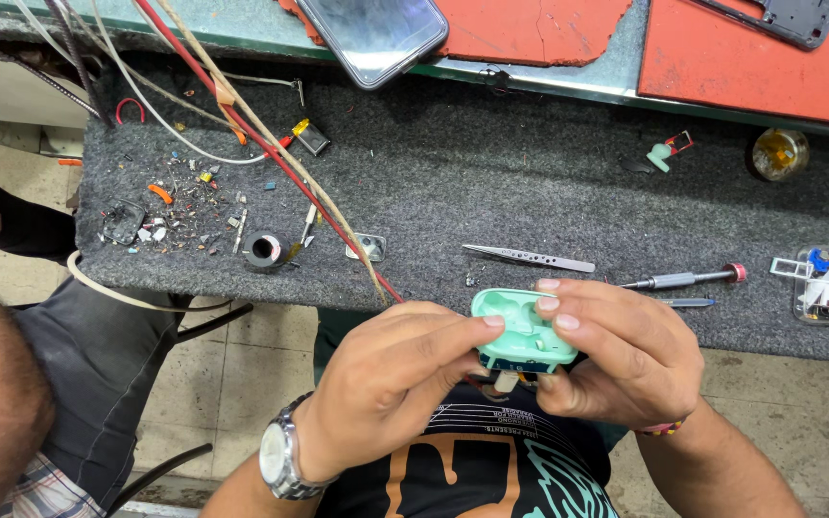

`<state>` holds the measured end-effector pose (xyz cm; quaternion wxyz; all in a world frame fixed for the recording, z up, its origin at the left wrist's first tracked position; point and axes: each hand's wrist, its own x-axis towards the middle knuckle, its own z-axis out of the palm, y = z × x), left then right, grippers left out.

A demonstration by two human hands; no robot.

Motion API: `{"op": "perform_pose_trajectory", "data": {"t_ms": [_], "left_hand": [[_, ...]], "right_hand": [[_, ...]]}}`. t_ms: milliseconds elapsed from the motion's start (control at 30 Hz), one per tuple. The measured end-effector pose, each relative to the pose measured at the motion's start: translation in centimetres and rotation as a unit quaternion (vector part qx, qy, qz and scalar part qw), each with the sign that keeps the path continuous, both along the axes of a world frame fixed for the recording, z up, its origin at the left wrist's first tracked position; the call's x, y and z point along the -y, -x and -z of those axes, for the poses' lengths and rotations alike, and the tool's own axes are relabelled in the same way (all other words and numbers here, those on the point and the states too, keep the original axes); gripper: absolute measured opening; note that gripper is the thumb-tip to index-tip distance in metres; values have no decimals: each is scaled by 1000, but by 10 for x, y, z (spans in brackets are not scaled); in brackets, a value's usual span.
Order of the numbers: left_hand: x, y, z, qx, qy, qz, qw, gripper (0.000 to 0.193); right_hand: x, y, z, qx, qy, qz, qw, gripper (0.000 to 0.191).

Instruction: The person uses tweezers and a soldering iron to work on a small circuit board, then places the board into a mint-green earbud case and connects a red wire to the case. The workspace contains multiple disassembled phones and tools.

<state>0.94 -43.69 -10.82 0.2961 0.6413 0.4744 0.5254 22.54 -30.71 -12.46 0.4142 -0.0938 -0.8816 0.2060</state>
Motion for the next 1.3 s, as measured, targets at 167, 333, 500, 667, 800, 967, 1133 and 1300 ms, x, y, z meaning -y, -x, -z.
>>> {"op": "perform_pose_trajectory", "data": {"t_ms": [167,333,500,667,800,967,1133,1300], "left_hand": [[-3,-5,2,-58,-48,-35,997,41],[-3,-4,6,-81,-46,-38,995,40],[-6,-4,13,-84,-47,-45,994,39],[-15,1,24,-70,-41,-62,995,38],[-24,4,31,-57,-36,-50,996,37],[-36,6,39,-38,-27,-33,998,38],[-41,8,50,-2,-26,-23,999,39],[-34,10,53,46,32,-16,998,39]], "right_hand": [[1,-1,5,3,-6,16,1000,41],[-1,-4,14,1,1,3,1000,39],[-4,3,29,-23,-22,18,999,39],[-9,9,39,4,-27,37,999,39],[-13,10,38,8,-12,43,999,40],[-19,12,36,10,6,45,999,42],[-23,15,38,10,12,47,999,40],[-21,16,41,14,38,40,998,38]]}}
